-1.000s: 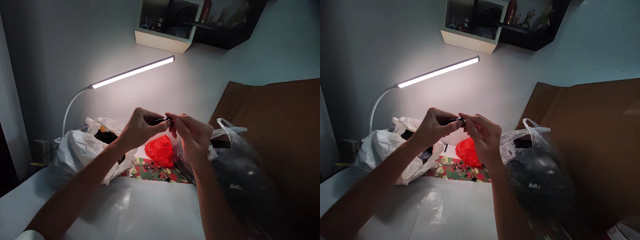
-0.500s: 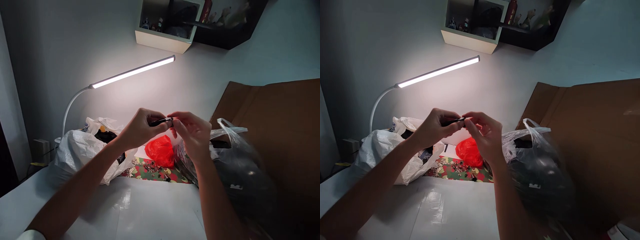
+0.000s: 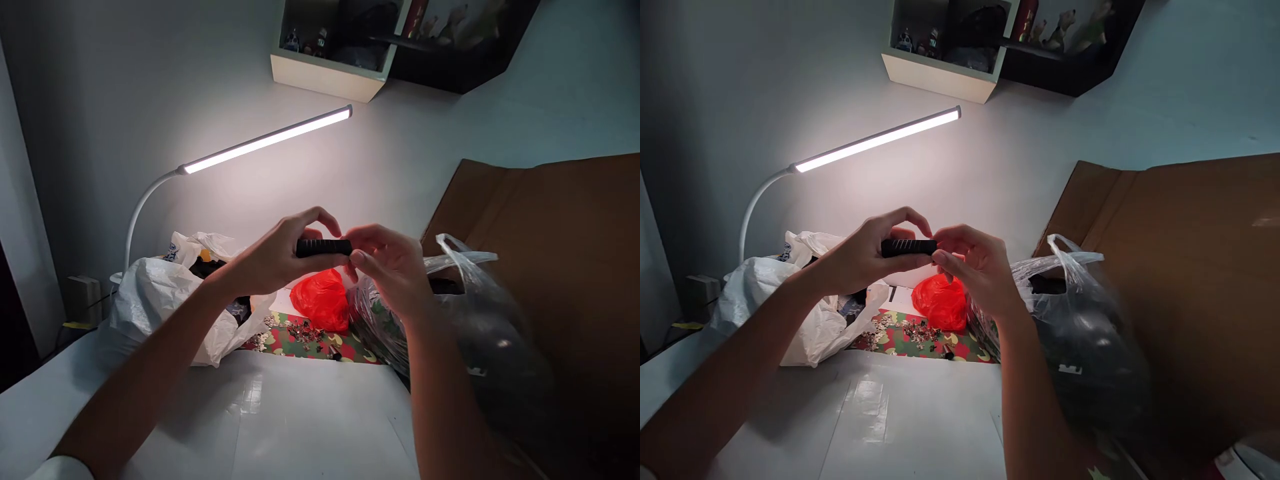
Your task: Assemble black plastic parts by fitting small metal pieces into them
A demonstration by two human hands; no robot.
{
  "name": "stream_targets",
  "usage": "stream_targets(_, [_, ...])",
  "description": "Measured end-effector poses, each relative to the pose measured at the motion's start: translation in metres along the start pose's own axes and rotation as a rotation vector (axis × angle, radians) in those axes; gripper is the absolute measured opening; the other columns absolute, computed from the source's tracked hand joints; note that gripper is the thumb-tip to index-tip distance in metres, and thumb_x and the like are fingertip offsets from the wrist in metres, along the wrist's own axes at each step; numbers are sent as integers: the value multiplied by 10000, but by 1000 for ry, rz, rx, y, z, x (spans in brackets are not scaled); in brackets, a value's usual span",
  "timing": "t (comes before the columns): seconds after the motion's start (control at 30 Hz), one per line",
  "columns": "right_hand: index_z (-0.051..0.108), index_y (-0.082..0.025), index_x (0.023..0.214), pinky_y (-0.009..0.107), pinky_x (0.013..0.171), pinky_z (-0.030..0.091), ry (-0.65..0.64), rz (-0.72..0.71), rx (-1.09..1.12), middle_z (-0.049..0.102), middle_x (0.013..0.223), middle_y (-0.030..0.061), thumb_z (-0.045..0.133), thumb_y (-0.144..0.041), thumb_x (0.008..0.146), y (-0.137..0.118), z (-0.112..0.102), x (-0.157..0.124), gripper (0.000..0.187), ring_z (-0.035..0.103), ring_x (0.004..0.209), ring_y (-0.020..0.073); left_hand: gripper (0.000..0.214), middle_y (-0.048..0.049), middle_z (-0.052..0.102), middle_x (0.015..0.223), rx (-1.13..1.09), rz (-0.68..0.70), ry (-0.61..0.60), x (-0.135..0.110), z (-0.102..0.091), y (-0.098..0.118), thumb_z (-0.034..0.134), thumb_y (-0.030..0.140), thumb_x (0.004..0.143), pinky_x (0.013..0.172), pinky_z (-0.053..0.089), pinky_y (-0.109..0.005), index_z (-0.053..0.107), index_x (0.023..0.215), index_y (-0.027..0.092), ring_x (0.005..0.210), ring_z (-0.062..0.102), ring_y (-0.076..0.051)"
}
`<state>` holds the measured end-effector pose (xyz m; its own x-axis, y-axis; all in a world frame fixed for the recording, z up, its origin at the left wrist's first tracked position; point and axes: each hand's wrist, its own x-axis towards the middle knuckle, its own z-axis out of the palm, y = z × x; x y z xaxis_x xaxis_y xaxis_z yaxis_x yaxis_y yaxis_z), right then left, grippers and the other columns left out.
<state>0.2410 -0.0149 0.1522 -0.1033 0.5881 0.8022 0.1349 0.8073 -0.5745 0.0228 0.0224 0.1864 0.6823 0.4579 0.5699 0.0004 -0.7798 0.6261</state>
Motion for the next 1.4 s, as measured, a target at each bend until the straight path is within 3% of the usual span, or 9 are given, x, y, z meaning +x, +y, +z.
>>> stream_targets(0.23, [777,-236,806,257,443,521,101,17,-4,689,659,-46,1000,-377,714,-6,4,3,279,582,474,94,285,53,559,724,72,38,22,1,4,1,760,438,943,567,313,-231,611,944,194,615,381,-76])
stream_targets(0.5, [776,-230,836,256,442,562,247,-51,-15,729,687,-32,951,-370,776,-1,13,4,232,647,503,113,273,57,539,705,181,38,146,0,8,4,715,391,968,565,313,-251,541,878,201,597,389,-76])
stream_targets(0.7, [781,-234,902,254,458,580,309,-110,-98,760,708,-34,882,-337,839,2,10,4,157,705,554,134,237,37,594,779,191,57,129,-1,17,4,623,406,1029,553,346,-256,491,965,221,596,411,-80])
stream_targets(0.77, [780,-238,918,247,450,571,309,-122,-128,770,720,-35,858,-316,852,1,6,3,129,711,565,134,216,32,601,806,197,44,79,-2,17,3,604,423,1040,547,358,-260,512,1072,229,599,425,-89])
stream_targets(0.9, [774,-234,945,251,486,582,356,-128,-159,778,711,-36,811,-258,875,-5,-3,1,82,738,582,142,371,23,611,833,210,62,5,-1,15,-2,614,454,1040,597,430,-268,490,1315,237,668,516,-116])
stream_targets(1.1, [770,-220,952,291,536,609,425,-156,-311,781,710,-28,783,-263,899,-10,-10,-4,69,747,584,159,295,3,647,850,289,113,4,1,15,-5,534,460,1090,642,454,-271,644,1218,218,697,536,-111])
stream_targets(1.3, [769,-236,965,304,529,600,455,-165,-408,778,697,-7,771,-270,898,-20,-18,-6,76,758,603,185,511,-70,728,1121,316,104,13,2,13,-10,542,464,1085,710,525,-273,498,1537,229,807,632,-127])
stream_targets(1.4, [770,-201,931,291,479,575,541,-175,-500,735,612,-5,789,-264,856,-33,-30,-10,100,691,477,168,423,-78,733,1188,344,140,69,3,9,-10,534,429,1086,738,528,-276,609,1450,227,905,659,-142])
